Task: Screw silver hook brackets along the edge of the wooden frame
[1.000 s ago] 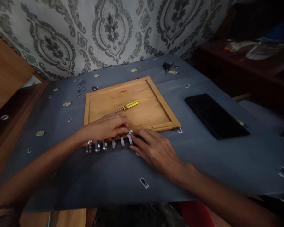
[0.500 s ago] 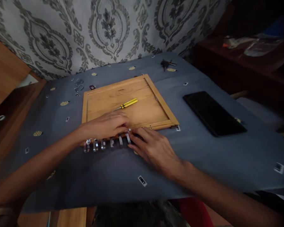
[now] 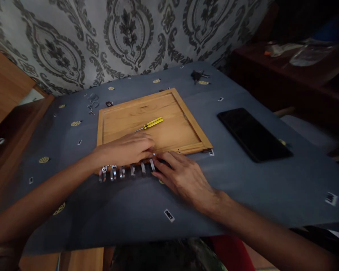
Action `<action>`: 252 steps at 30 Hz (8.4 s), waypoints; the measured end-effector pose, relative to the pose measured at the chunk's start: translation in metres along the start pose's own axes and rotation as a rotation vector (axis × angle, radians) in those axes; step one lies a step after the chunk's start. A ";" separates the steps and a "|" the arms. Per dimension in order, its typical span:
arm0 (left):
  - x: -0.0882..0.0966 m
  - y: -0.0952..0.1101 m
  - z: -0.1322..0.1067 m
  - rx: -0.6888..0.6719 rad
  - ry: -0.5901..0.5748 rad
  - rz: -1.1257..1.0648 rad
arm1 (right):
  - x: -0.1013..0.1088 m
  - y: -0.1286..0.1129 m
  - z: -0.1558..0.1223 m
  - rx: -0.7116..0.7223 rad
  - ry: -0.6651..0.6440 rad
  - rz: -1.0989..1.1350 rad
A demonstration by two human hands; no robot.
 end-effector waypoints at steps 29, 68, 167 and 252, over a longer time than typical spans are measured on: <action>-0.007 0.022 -0.047 0.249 0.274 0.156 | 0.001 -0.001 0.002 0.009 0.011 -0.002; -0.030 0.040 -0.040 0.455 0.327 0.131 | 0.017 0.017 0.008 -0.162 -0.039 0.436; -0.033 0.036 -0.042 0.437 0.380 0.037 | 0.050 0.039 0.063 -0.231 0.437 0.951; -0.032 0.038 -0.042 0.446 0.342 0.062 | 0.051 0.019 0.062 -0.240 0.224 0.942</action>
Point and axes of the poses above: each hand's wrist, its own z-axis towards the middle knuckle, its own x-axis out of the back of the hand, y = z × x, the point moved 5 cm from there along z, towards the middle knuckle, and after that the axes turned 13 degrees about z, right-handed, at the moved point
